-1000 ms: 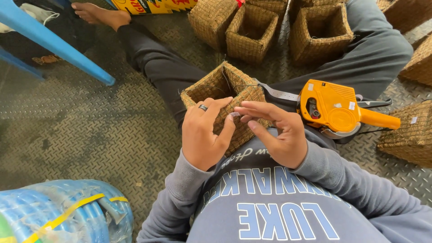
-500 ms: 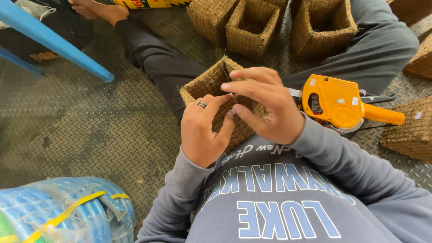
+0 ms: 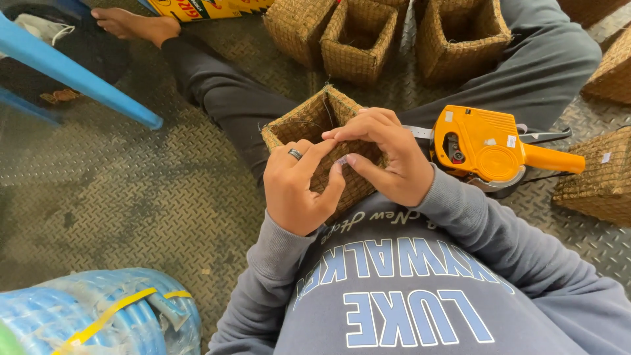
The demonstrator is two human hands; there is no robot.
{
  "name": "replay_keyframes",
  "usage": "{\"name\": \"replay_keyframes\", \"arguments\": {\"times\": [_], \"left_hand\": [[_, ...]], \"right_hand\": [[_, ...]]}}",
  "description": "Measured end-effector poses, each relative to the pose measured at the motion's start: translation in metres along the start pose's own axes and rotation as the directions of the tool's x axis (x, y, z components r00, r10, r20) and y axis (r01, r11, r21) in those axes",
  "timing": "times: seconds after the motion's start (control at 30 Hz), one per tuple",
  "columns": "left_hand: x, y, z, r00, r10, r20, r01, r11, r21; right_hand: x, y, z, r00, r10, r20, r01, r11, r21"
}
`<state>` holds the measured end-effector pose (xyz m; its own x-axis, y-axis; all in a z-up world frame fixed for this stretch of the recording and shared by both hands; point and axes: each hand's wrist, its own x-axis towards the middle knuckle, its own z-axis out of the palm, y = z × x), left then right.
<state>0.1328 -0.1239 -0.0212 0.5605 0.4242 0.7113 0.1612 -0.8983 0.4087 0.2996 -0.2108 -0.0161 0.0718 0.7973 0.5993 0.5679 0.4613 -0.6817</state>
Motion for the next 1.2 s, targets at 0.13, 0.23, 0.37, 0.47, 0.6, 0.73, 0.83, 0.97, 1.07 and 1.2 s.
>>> {"name": "replay_keyframes", "arguments": {"times": [0.13, 0.23, 0.37, 0.47, 0.6, 0.73, 0.83, 0.97, 1.07, 1.2], "left_hand": [[0.001, -0.003, 0.002, 1.0, 0.019, -0.018, -0.019, 0.999, -0.033], [0.004, -0.002, 0.001, 0.999, 0.032, -0.033, -0.035, 0.997, -0.067], [0.004, -0.001, 0.001, 0.999, 0.026, -0.025, -0.028, 0.997, -0.077], [0.002, -0.003, 0.001, 1.0, 0.02, -0.021, -0.022, 0.996, -0.089], [0.003, -0.002, 0.001, 1.0, 0.007, -0.016, -0.008, 0.994, -0.106], [0.002, -0.003, 0.001, 1.0, 0.01, -0.008, -0.011, 0.994, -0.108], [0.001, -0.004, 0.001, 1.0, 0.013, -0.007, -0.013, 0.995, -0.104], [0.0, -0.004, 0.003, 1.0, 0.008, -0.015, -0.01, 0.996, -0.086], [0.001, -0.003, 0.002, 1.0, 0.006, -0.02, -0.007, 0.997, -0.082], [0.002, -0.003, 0.002, 1.0, 0.015, -0.021, -0.017, 0.996, -0.084]], "right_hand": [[-0.003, 0.011, 0.008, 0.996, -0.036, -0.076, 0.038, 0.999, 0.024], [-0.003, 0.016, 0.009, 0.99, -0.071, -0.119, 0.079, 0.995, 0.059], [-0.004, 0.017, 0.008, 0.992, -0.065, -0.112, 0.074, 0.995, 0.073], [-0.004, 0.018, 0.008, 0.993, -0.059, -0.1, 0.068, 0.994, 0.087], [-0.004, 0.017, 0.008, 0.993, -0.057, -0.102, 0.066, 0.994, 0.087], [-0.004, 0.015, 0.007, 0.993, -0.056, -0.104, 0.065, 0.994, 0.088], [-0.004, 0.012, 0.007, 0.994, -0.043, -0.104, 0.055, 0.992, 0.11], [-0.005, 0.014, 0.008, 0.993, -0.038, -0.109, 0.051, 0.992, 0.118], [-0.005, 0.016, 0.009, 0.993, -0.044, -0.109, 0.055, 0.993, 0.103], [-0.005, 0.015, 0.008, 0.994, -0.046, -0.104, 0.056, 0.994, 0.095]]}}
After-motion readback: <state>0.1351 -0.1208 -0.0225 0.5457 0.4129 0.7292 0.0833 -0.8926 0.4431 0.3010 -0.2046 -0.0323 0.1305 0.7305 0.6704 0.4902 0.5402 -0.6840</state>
